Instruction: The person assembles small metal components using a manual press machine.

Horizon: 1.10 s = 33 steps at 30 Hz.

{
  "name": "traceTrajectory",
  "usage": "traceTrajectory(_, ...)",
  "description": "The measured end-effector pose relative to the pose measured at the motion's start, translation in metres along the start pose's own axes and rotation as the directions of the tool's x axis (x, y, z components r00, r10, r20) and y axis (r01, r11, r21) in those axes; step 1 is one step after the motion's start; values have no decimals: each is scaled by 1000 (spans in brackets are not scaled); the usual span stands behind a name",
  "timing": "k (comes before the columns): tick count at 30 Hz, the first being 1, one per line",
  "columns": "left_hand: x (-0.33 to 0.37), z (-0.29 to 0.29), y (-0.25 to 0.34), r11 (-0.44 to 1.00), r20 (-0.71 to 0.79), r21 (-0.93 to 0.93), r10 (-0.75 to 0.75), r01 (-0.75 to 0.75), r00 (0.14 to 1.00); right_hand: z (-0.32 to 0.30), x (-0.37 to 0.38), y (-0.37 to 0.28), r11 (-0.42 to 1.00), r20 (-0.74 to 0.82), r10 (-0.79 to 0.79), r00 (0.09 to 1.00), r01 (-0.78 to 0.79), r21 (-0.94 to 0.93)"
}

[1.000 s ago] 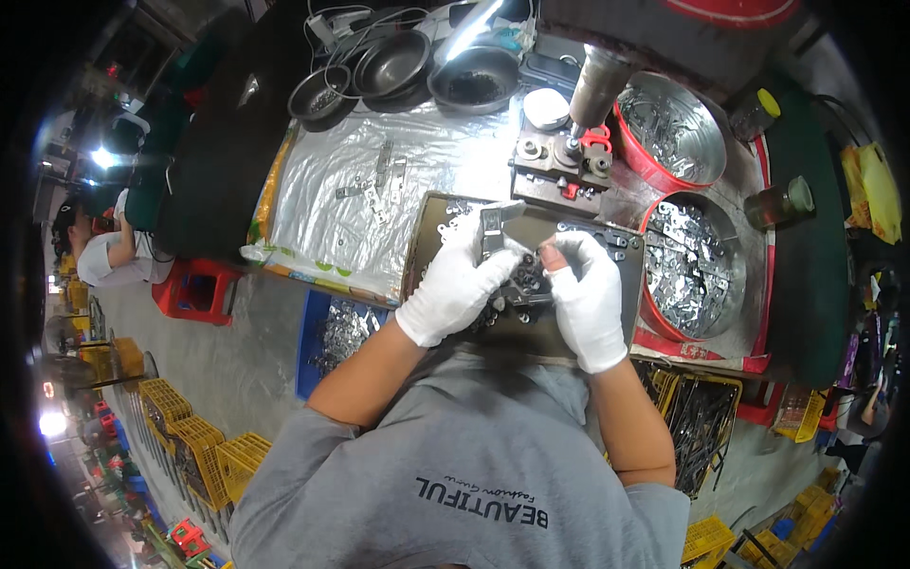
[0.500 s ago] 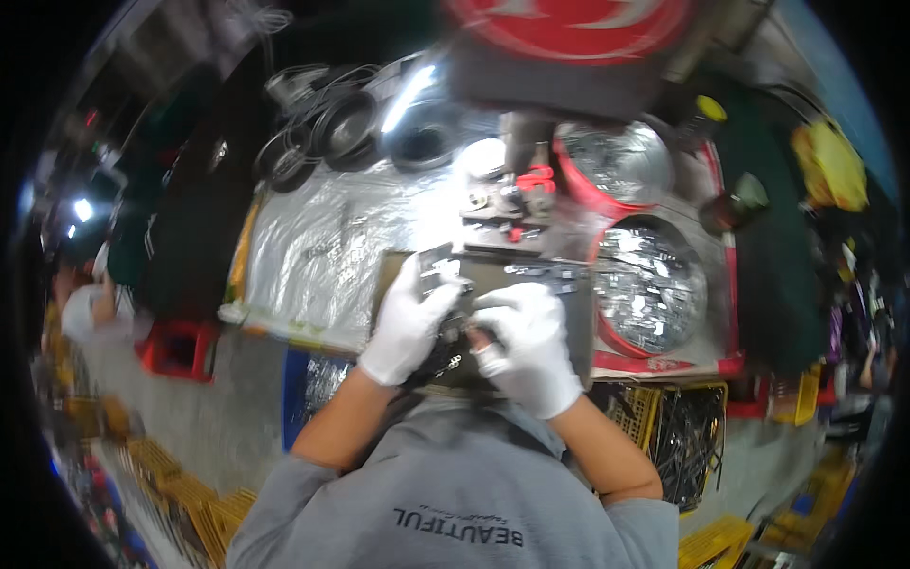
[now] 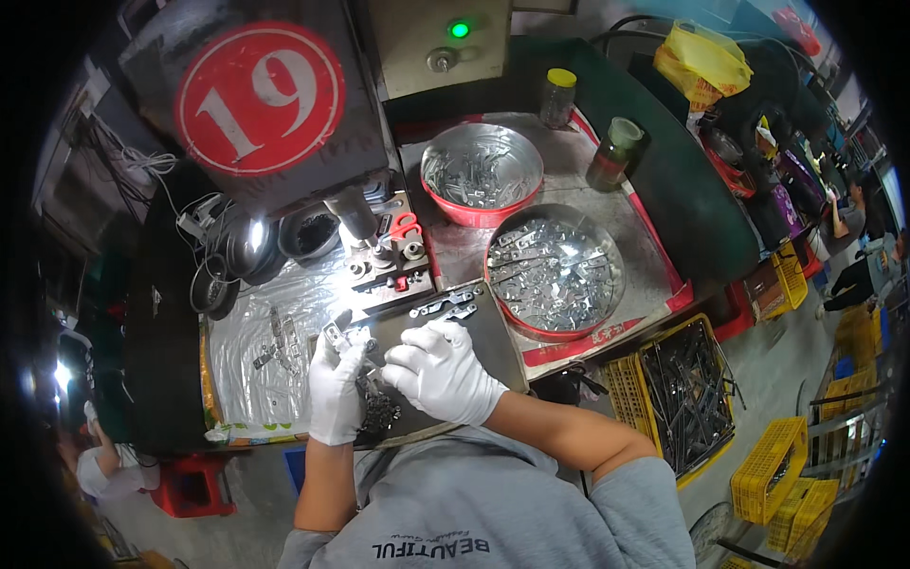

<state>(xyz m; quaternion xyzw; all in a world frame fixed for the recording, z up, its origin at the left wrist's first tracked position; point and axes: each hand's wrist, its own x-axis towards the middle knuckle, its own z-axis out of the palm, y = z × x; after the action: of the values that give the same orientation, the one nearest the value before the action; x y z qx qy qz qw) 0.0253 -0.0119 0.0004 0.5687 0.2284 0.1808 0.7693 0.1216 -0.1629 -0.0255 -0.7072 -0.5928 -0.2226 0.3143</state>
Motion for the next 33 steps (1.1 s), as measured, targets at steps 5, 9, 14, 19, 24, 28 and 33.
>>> traceTrajectory(5, 2, 9, 4, 999, -28, 43, 27, -26, 999, -1, 0, -5, 992, -9, 91, 996, -92, -92)
traceTrajectory(9, 4, 10, 2, 996, -31, 82, 33, -30, 999, -2, 2, -9, 982, 0, 184, 983, -184, -37)
traceTrajectory(14, 8, 14, 2, 998, -32, 57, 29, -28, 999, -3, 1, -5, 975, -41, 218, 975, -216, 41)
traceTrajectory(19, 9, 12, 1, 999, 22, 44, -20, 19, 1000, -5, -5, 1, 987, 60, 153, 986, -149, -60)
traceTrajectory(24, 10, 13, 5, 996, 9, 93, -4, 3, 1000, -6, 0, -5, 968, 22, 250, 968, -250, 3)
traceTrajectory(28, 9, 13, 5, 995, 4, 98, 21, -21, 1000, -10, 1, -6, 982, 35, 127, 991, -120, -149)
traceTrajectory(33, 6, 19, 1, 999, -57, 39, -26, 28, 998, -13, 4, 4, 988, 101, 25, 995, -9, -156)
